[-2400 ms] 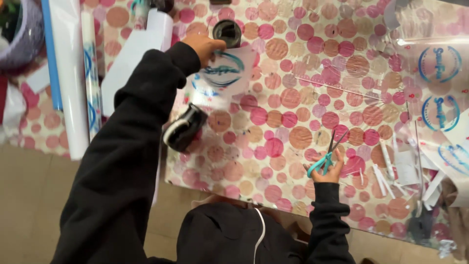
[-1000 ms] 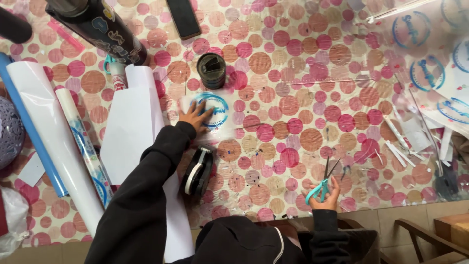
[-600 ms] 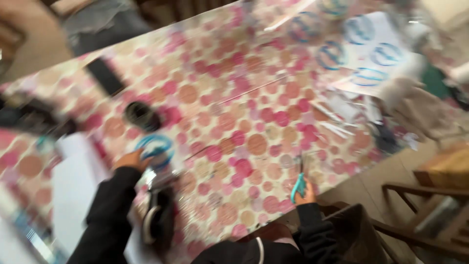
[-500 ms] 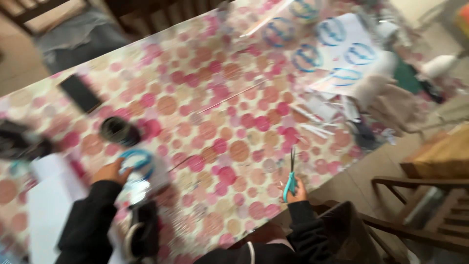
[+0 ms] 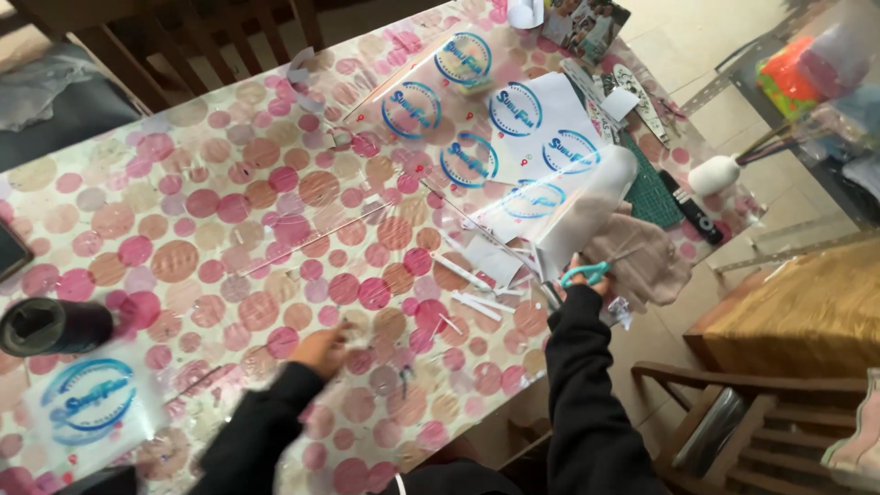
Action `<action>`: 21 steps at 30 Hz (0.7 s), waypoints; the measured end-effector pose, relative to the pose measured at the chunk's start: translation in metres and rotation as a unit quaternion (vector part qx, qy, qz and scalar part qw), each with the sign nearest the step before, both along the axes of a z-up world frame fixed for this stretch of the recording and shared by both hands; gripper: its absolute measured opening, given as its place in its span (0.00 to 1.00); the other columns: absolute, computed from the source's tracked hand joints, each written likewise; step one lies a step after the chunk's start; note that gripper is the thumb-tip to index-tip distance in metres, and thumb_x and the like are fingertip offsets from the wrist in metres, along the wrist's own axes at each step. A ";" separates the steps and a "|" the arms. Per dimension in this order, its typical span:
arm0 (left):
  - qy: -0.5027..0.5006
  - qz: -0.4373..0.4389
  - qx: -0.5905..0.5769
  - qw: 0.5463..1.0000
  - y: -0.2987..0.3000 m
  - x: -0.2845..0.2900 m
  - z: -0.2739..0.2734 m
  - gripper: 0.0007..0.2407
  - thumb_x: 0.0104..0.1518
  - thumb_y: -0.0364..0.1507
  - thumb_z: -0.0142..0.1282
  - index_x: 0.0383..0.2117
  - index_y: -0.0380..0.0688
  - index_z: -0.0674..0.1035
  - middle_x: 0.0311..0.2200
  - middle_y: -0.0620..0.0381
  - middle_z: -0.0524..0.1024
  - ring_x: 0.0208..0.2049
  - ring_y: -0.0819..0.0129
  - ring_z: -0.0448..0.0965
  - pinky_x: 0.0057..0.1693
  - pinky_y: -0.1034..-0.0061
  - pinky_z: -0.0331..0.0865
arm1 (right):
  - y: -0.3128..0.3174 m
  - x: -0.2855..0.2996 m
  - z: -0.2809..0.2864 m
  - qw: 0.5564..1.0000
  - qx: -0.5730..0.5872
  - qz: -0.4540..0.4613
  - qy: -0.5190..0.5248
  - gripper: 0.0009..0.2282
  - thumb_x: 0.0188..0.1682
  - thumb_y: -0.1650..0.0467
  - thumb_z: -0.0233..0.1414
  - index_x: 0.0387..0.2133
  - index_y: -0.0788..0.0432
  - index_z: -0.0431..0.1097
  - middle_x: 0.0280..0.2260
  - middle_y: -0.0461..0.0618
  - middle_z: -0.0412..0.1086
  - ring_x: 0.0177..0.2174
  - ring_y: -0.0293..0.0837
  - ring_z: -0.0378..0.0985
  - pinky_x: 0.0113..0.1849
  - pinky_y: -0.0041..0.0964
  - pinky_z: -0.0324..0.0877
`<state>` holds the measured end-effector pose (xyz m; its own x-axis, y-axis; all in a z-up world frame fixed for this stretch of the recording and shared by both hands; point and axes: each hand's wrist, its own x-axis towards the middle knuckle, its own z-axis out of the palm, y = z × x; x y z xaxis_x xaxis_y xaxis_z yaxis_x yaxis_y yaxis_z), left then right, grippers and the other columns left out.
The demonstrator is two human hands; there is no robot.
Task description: Cutting out circular stickers from a transparent plastic sheet using scissors
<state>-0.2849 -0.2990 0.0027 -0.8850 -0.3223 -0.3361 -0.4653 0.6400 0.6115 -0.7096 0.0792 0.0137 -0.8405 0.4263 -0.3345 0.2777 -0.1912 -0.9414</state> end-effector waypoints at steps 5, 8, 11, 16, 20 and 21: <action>0.068 0.011 0.163 0.984 0.132 -0.088 0.015 0.19 0.54 0.45 0.63 0.51 0.60 0.78 0.37 0.50 0.85 0.41 0.50 0.85 0.47 0.58 0.80 | 0.003 -0.060 -0.037 0.981 -0.073 0.082 -0.160 0.51 0.36 0.79 0.73 0.62 0.24 0.45 0.37 0.57 0.76 0.31 0.56 0.86 0.27 0.53 0.78; 0.089 0.125 0.331 0.931 0.165 -0.135 0.031 0.16 0.56 0.42 0.65 0.48 0.53 0.82 0.35 0.50 0.85 0.35 0.59 0.87 0.38 0.68 0.83 | -0.005 -0.051 -0.026 0.944 -0.031 0.257 -0.202 0.41 0.35 0.74 0.75 0.59 0.38 0.56 0.38 0.58 0.77 0.33 0.53 0.84 0.30 0.55 0.77; 0.066 0.277 0.585 0.759 0.157 -0.182 0.056 0.22 0.61 0.42 0.62 0.56 0.45 0.74 0.45 0.40 0.78 0.40 0.50 0.84 0.38 0.56 0.81 | -0.018 0.021 -0.087 0.926 0.225 0.289 -0.090 0.27 0.30 0.60 0.75 0.40 0.48 0.68 0.33 0.47 0.74 0.34 0.46 0.80 0.37 0.46 0.74; 0.124 0.392 0.693 0.592 0.118 -0.204 0.015 0.41 0.54 0.49 0.70 0.68 0.48 0.57 0.54 0.35 0.61 0.40 0.55 0.75 0.37 0.49 0.83 | -0.116 0.195 0.037 0.984 -0.056 0.146 -0.088 0.30 0.29 0.70 0.77 0.36 0.49 0.59 0.32 0.37 0.64 0.28 0.34 0.77 0.30 0.16 0.79; 0.276 0.374 0.547 0.696 0.080 -0.164 -0.017 0.30 0.42 0.16 0.70 0.52 0.50 0.66 0.25 0.48 0.77 0.20 0.70 0.77 0.26 0.74 0.73 | -0.093 0.268 0.060 0.924 -0.026 0.376 -0.060 0.17 0.39 0.77 0.66 0.30 0.54 0.61 0.24 0.57 0.73 0.18 0.51 0.80 0.13 0.46 0.74; 0.239 0.374 0.552 0.706 0.066 -0.148 -0.020 0.33 0.44 0.15 0.68 0.57 0.54 0.65 0.27 0.36 0.83 0.20 0.61 0.82 0.25 0.70 0.75 | -0.089 0.278 0.050 0.910 -0.052 0.404 -0.081 0.15 0.40 0.79 0.65 0.30 0.54 0.65 0.25 0.55 0.74 0.25 0.53 0.86 0.13 0.48 0.78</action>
<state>-0.4331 -0.2334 -0.0175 -0.7040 -0.5341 -0.4681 0.0077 -0.6648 0.7470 -0.4316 -0.0097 0.0641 -0.8019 -0.3496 -0.4845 0.5001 0.0510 -0.8645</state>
